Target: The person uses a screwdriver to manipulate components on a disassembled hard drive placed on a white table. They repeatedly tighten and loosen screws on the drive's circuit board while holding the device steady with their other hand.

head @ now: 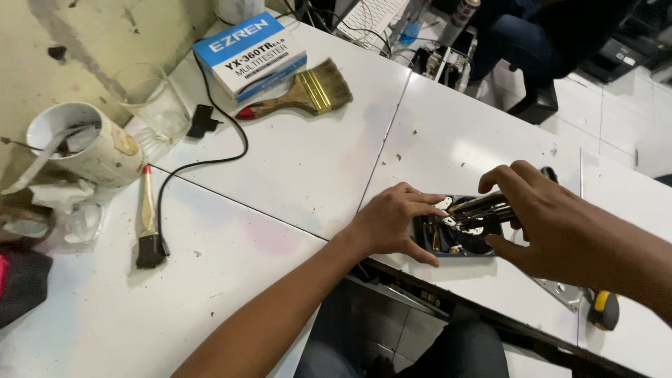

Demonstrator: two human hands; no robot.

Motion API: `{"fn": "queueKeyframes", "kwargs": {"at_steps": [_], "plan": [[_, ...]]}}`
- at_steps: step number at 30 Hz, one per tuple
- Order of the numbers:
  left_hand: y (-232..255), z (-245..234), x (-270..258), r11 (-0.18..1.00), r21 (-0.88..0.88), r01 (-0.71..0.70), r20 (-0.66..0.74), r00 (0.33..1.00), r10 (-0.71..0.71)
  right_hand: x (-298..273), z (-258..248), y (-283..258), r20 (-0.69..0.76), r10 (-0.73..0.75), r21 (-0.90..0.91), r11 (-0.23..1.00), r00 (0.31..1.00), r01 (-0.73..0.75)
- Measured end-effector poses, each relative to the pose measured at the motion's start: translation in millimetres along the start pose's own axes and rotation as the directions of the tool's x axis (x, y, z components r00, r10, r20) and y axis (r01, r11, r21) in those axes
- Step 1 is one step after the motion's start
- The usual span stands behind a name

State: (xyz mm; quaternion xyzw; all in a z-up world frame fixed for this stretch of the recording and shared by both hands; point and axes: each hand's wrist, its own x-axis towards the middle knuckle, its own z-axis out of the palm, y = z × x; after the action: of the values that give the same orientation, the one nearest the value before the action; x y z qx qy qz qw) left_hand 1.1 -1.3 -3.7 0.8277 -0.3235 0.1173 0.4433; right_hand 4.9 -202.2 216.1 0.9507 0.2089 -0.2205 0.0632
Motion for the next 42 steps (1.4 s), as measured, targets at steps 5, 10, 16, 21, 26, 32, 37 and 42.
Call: {"fn": "queueKeyframes", "kwargs": {"at_steps": [5,10,16,21,26,32,37,42], "plan": [[-0.4,-2.3,0.5,0.999,-0.004,0.033,0.027,0.999,-0.032,-1.7,-12.2,-0.4,0.07,0.052,-0.076,0.996,0.996,-0.047],[-1.0,1.4,0.9,1.0,-0.016,0.0,-0.012,1.0,-0.001,4.6,0.3,-1.1,-0.062,-0.141,-0.483,0.871,0.988,0.094],[0.2,-0.5,1.3,1.0,-0.018,-0.005,-0.037,0.999,0.004,-0.8,-1.6,-23.6,-0.325,-0.233,-0.193,0.965,0.916,0.177],[-1.8,0.4,1.6,0.996,-0.032,-0.083,-0.051,0.995,0.081,4.5,-8.8,-28.0,-0.326,0.062,-0.315,0.934,0.943,-0.17],[3.7,-6.9,3.6,0.993,-0.067,-0.095,-0.034,0.995,0.093,9.1,-6.1,-36.9,-0.335,-0.061,-0.209,0.978,0.94,-0.011],[1.4,-4.9,3.1,0.996,-0.049,-0.07,-0.026,0.997,0.069,8.4,0.0,-42.4,-0.382,-0.001,-0.39,0.907,0.924,-0.161],[1.1,-5.0,3.9,0.995,-0.053,-0.084,-0.032,0.996,0.082,5.7,-13.2,-39.3,-0.422,-0.002,-0.389,0.904,0.907,-0.179],[-4.2,2.8,0.9,0.998,-0.024,-0.06,-0.038,0.998,0.059,-10.1,-37.6,-40.1,0.104,-0.011,-0.09,0.996,0.995,0.021]]}}
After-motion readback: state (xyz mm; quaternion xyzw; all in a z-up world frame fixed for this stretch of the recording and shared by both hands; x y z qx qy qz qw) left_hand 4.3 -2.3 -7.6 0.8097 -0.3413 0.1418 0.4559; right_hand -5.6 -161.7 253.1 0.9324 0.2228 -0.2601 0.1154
